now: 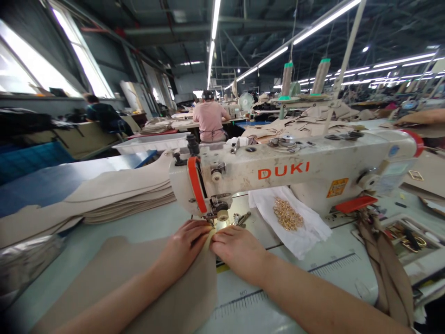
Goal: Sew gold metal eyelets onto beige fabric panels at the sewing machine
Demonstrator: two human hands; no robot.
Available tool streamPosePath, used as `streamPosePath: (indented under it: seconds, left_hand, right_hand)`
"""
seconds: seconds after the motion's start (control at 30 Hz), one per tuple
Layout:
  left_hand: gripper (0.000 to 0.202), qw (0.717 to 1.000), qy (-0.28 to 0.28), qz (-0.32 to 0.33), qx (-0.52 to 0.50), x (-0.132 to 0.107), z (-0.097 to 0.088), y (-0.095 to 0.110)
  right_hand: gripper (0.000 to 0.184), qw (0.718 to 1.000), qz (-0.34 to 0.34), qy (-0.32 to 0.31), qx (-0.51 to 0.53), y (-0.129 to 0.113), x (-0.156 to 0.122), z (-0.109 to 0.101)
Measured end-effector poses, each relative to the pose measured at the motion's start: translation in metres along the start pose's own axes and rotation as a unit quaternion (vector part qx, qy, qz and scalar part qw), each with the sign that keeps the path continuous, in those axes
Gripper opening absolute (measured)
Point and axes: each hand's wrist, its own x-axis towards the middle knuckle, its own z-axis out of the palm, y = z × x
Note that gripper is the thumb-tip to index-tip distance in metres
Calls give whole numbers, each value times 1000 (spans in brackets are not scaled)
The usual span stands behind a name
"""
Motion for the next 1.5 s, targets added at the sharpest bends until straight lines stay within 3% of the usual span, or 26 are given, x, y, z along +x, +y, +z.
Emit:
streamPosePath:
  seconds: [0.53,1.5]
  left_hand:
    - [37,994,-75,8,78,-6,-6,2]
    - [37,994,-79,-11,81,-2,-4,-2]
  right_hand:
    - [12,999,-30,-7,-17,4,1,-2]
    - [15,999,-32,1,2,7,3,0]
